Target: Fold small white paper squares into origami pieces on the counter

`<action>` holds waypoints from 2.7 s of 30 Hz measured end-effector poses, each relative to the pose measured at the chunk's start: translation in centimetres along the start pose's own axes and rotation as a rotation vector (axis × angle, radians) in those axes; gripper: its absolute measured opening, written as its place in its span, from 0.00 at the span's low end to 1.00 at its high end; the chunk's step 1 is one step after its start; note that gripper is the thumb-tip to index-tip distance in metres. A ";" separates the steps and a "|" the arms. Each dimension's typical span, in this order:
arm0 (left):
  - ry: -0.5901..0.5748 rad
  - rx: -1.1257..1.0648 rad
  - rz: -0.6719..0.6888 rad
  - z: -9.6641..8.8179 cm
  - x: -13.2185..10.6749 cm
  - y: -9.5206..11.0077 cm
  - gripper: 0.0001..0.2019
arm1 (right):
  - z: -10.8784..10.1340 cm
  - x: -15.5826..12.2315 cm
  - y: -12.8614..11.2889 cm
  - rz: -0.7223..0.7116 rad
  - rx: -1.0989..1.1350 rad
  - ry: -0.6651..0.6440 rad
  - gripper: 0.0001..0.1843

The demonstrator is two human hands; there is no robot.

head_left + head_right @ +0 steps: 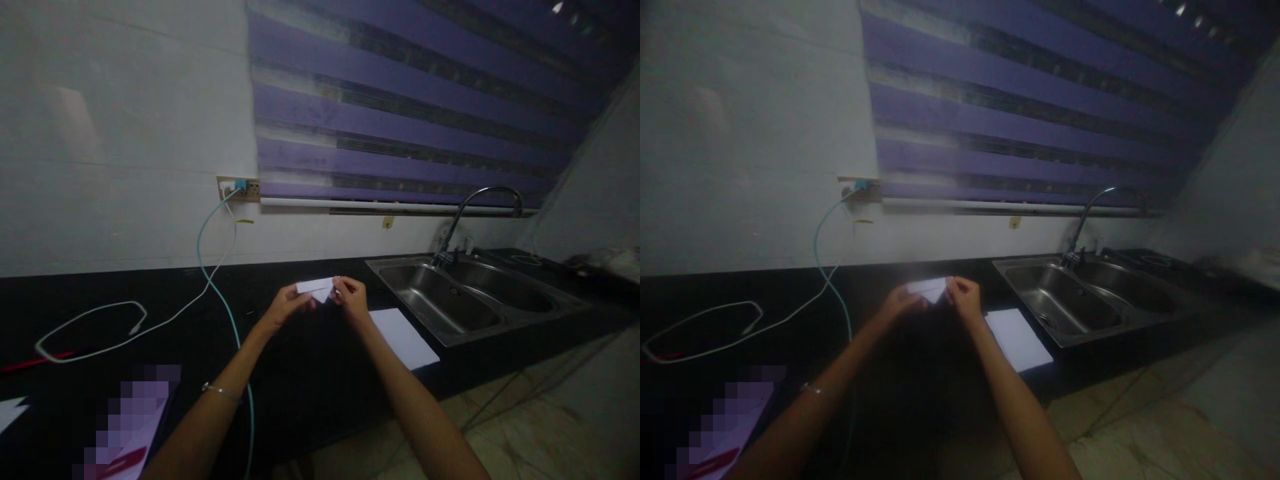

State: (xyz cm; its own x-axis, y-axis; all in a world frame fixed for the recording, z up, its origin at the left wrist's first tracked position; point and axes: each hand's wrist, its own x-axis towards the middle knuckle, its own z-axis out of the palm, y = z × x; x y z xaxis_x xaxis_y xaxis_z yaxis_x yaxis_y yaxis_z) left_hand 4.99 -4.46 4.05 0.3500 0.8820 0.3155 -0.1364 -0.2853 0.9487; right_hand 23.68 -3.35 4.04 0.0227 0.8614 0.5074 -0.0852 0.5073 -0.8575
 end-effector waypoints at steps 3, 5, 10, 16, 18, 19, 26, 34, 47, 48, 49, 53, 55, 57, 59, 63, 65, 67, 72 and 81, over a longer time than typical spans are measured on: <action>0.119 0.015 0.042 0.1 0.2 0.0 0.17 | 0.2 -0.1 -0.1 0.007 0.014 -0.005 0.19; 0.198 0.031 0.085 0.0 0.3 -0.1 0.17 | 0.3 -0.2 0.1 0.031 0.014 -0.051 0.18; 0.366 0.075 0.145 -0.3 0.6 -0.6 0.19 | 0.5 -0.6 0.8 0.097 -0.064 -0.322 0.16; 0.316 0.210 0.111 0.4 0.5 -0.5 0.21 | 1.2 -1.1 0.7 0.134 -0.099 -0.422 0.18; 0.260 0.223 0.105 0.7 0.3 -0.4 0.21 | 1.3 -1.1 0.5 0.119 -0.095 -0.405 0.19; 0.241 0.220 0.105 0.8 0.3 -0.3 0.21 | 1.3 -1.1 0.5 0.111 -0.097 -0.393 0.20; 0.243 0.289 0.126 0.6 0.0 -0.4 0.18 | 0.7 -0.8 0.6 0.135 -0.206 -0.448 0.21; 0.138 0.511 0.136 0.3 -0.3 -0.6 0.17 | -0.5 -0.3 -0.4 -0.103 -0.418 -0.229 0.14; 0.016 0.566 0.065 0.9 -0.3 -0.7 0.22 | -0.1 -0.4 -0.9 -0.106 -0.209 -0.153 0.16; 0.010 0.555 0.078 0.9 -0.3 -0.6 0.21 | -0.1 -0.4 -1.0 -0.105 -0.208 -0.144 0.17; -0.006 0.544 0.088 0.9 -0.4 -0.5 0.21 | -0.1 -0.4 -1.0 -0.101 -0.205 -0.135 0.17; -0.116 0.525 0.048 1.0 -0.6 -0.3 0.22 | -0.1 -0.4 -1.1 -0.078 -0.194 -0.130 0.18; -0.124 0.489 0.030 1.0 -0.7 -0.3 0.22 | -0.1 -0.4 -1.1 -0.069 -0.190 -0.131 0.17; -0.093 0.444 0.067 1.1 -0.7 -0.4 0.21 | -0.2 -0.3 -1.0 -0.069 -0.193 -0.121 0.15; -0.038 0.413 0.122 1.2 -0.6 -0.4 0.19 | -0.2 -0.3 -0.9 -0.080 -0.209 -0.116 0.14; 0.016 0.419 0.130 1.3 -0.5 -0.2 0.20 | -0.2 -0.3 -0.7 -0.114 -0.237 -0.098 0.16; 0.007 0.432 0.133 1.2 -0.5 -0.1 0.20 | -0.2 -0.4 -0.8 -0.128 -0.257 -0.088 0.14; -0.005 0.440 0.136 1.1 -0.6 0.0 0.19 | -0.2 -0.5 -0.9 -0.133 -0.288 -0.096 0.12; 0.015 0.451 0.124 0.9 -0.7 0.1 0.18 | -0.5 -0.5 -1.1 -0.125 -0.338 -0.140 0.12; 0.021 0.484 0.115 0.6 -1.0 0.5 0.17 | -1.0 -0.3 -1.8 -0.116 -0.343 -0.257 0.12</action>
State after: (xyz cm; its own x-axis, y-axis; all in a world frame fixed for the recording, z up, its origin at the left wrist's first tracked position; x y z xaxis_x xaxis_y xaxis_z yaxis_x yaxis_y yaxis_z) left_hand 5.17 -5.72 4.22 0.3384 0.8404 0.4234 0.2748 -0.5185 0.8097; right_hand 24.81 -4.54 5.34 -0.2395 0.7863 0.5696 0.2401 0.6164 -0.7499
